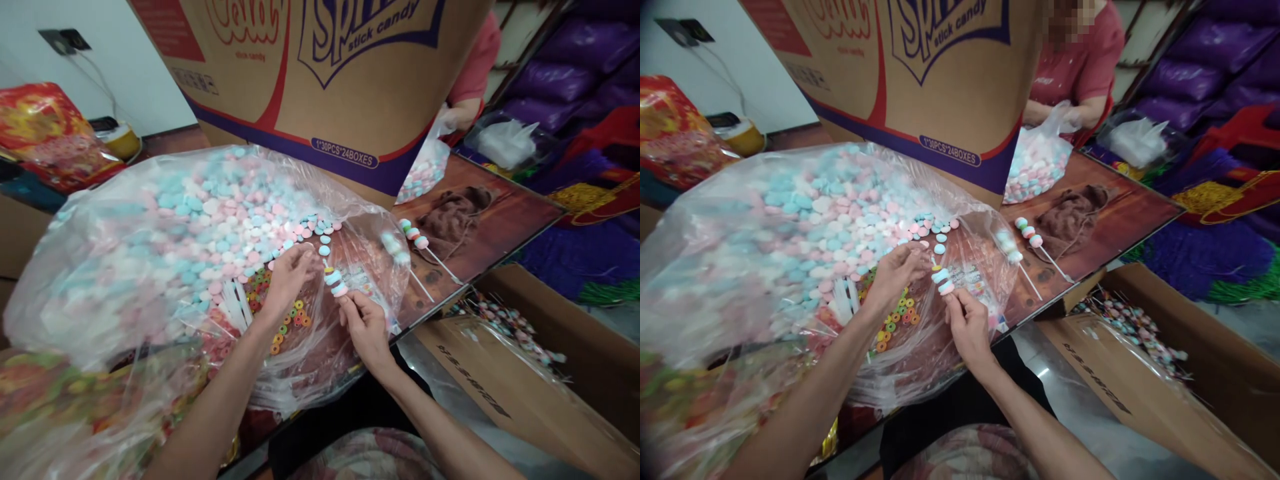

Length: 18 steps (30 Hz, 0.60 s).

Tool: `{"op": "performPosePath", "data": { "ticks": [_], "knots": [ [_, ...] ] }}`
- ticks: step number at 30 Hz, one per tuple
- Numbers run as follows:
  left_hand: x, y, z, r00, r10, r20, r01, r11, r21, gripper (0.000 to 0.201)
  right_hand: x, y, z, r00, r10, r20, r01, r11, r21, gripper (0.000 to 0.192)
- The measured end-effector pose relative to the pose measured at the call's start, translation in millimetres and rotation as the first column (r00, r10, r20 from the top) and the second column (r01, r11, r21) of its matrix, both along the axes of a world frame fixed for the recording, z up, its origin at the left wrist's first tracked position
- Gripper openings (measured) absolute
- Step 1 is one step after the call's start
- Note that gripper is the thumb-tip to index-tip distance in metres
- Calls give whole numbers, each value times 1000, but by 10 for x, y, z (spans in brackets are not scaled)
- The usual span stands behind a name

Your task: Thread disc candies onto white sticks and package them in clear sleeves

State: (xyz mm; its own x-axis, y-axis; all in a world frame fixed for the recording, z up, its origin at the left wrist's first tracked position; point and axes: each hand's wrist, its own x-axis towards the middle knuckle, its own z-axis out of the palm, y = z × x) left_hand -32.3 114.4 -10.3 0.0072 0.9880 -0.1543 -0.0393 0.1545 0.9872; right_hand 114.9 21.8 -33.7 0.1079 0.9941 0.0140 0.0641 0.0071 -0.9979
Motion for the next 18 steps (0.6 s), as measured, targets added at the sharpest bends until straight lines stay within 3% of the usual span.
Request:
{"op": "performPosePath", "data": {
  "ticks": [2, 5, 7, 10, 13, 16, 18],
  "knots": [
    [58, 198, -20, 955, 22, -296, 29, 985, 168, 17, 1, 5, 1, 998, -39, -42, 39, 999, -18, 29],
    [159, 396, -94, 774, 84, -628, 164, 930, 328, 18, -3, 9, 6, 997, -48, -59, 46, 999, -25, 28],
    [214, 436, -162, 687, 107, -719, 208, 919, 335, 20, -7, 12, 11, 997, -44, -58, 42, 999, -22, 28],
    [231, 399, -240, 627, 80, -775, 248, 922, 296, 18, -7, 15, 9, 996, -41, -74, 39, 999, -30, 29],
    [181, 360, -238, 636, 31, -771, 296, 913, 281, 22, -1, 16, -2, 994, -45, -101, 41, 998, -40, 28],
    [141, 437, -156, 734, 47, -677, 232, 920, 316, 31, 4, 17, -8, 992, -48, -113, 44, 998, -43, 28],
    [150, 565, -94, 757, 84, -647, 190, 920, 342, 31, 4, 18, -8, 992, -50, -114, 45, 998, -44, 29]
  ]
}}
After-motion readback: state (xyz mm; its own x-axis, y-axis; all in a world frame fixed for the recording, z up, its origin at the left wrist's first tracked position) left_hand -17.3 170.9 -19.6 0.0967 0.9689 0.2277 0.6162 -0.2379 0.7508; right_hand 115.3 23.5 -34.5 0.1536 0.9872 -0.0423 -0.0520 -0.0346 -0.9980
